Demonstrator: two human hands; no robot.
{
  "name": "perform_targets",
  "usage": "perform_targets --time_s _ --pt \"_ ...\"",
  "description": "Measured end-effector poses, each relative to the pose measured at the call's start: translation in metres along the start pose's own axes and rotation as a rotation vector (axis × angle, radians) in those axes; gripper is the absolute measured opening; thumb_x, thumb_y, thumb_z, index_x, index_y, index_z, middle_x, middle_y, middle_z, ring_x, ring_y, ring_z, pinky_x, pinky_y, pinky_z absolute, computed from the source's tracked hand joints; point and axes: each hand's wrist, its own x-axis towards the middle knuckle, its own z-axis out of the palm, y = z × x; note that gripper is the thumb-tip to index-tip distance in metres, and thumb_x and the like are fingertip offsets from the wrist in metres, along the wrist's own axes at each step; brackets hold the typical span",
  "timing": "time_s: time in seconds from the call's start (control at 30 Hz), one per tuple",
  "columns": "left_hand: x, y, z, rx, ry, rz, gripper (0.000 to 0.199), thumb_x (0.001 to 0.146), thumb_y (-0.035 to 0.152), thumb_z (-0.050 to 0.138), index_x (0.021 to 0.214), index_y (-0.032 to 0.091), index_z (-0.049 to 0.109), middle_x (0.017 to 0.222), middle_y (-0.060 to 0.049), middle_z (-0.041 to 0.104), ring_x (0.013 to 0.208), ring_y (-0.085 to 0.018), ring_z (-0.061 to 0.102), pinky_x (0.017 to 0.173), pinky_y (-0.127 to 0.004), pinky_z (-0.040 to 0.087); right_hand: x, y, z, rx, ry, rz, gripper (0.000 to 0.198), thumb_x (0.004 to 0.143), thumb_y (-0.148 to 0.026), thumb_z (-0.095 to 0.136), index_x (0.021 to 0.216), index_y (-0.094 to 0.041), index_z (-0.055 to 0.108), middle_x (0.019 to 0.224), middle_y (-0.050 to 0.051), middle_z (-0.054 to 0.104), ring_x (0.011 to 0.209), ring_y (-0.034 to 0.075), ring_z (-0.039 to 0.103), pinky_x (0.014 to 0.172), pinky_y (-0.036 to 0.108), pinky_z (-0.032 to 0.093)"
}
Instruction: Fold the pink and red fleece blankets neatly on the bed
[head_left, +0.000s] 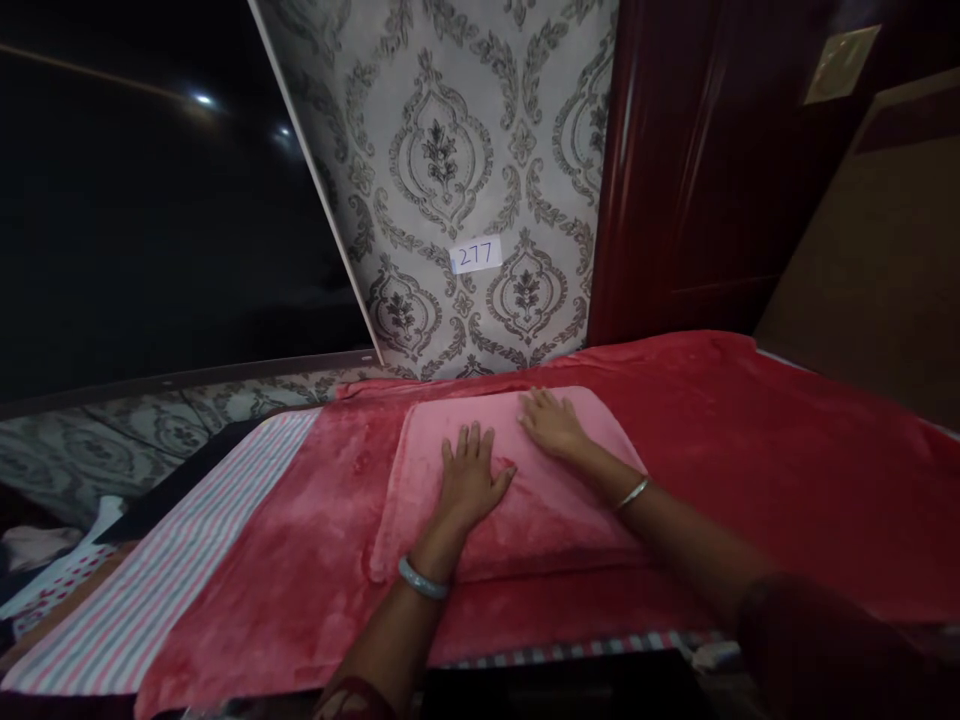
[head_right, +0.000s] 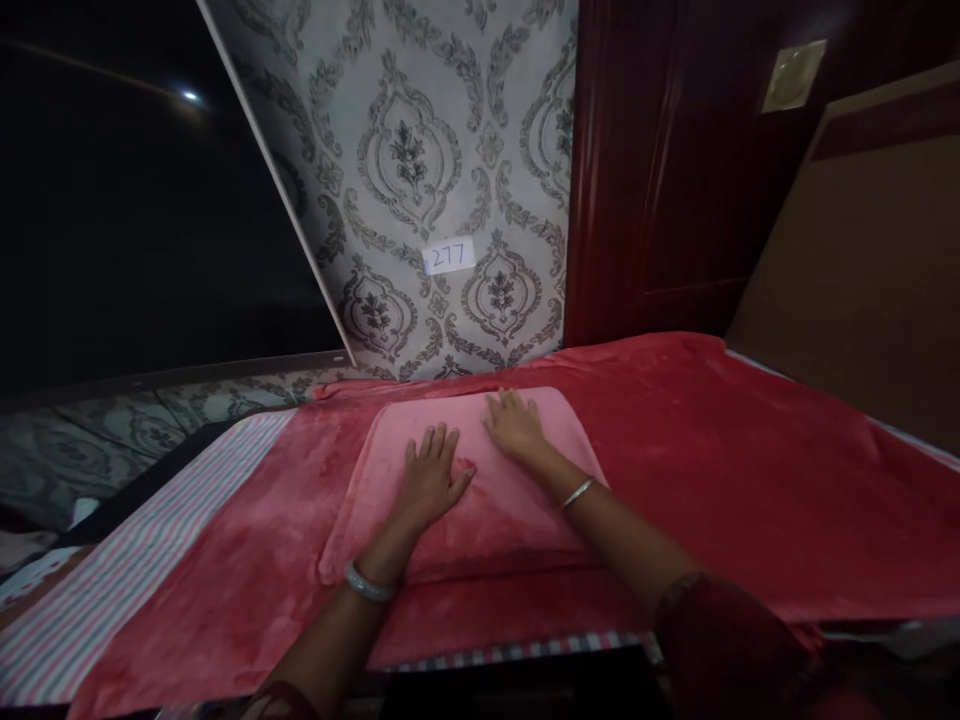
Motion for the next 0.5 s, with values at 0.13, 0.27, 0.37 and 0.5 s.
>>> perform_targets --time_s 0.13,0.27,0.37,0.5 --pt "-0.002 -0.001 -0.005 -0.034 -0.002 0.098 0.070 0.099 0.054 0.040 0.162 0.028 0.025 0.171 -0.006 0.016 0.158 -0.033 0.011 0.125 -0.064 0.011 -0.025 -0.025 0.023 -0.020 0.049 -0.079 0.056 0.104 -0.035 0.031 0.157 -0.018 0.039 0.166 0.013 0.029 0.152 0.030 0.026 0.120 0.058 0.020" --pt "0.012 -0.002 -0.013 -0.052 -0.149 0.232 0.064 0.101 0.054 0.034 0.160 0.030 0.030 0.168 -0.004 0.026 0.157 -0.028 0.016 0.125 -0.063 0.009 -0.032 -0.025 0.034 -0.034 0.115 -0.090 0.055 0.104 -0.030 0.030 0.156 -0.017 0.041 0.164 0.014 0.032 0.151 0.031 0.029 0.120 0.058 0.021" --pt "0.036 -0.010 -0.017 -0.034 -0.210 0.257 0.062 0.101 0.054 0.032 0.159 0.034 0.030 0.168 -0.002 0.026 0.157 -0.027 0.018 0.125 -0.063 0.010 -0.031 -0.022 0.035 -0.030 0.123 -0.090 0.055 0.103 -0.030 0.031 0.156 -0.019 0.042 0.164 0.013 0.032 0.152 0.030 0.029 0.120 0.057 0.020" --pt "0.069 -0.045 -0.019 0.007 -0.230 0.062 0.063 0.100 0.057 0.032 0.158 0.035 0.033 0.169 -0.001 0.023 0.157 -0.031 0.016 0.124 -0.064 0.009 -0.031 -0.022 0.035 -0.009 0.127 -0.077 0.055 0.103 -0.033 0.032 0.156 -0.019 0.042 0.165 0.012 0.031 0.152 0.030 0.028 0.122 0.057 0.018"
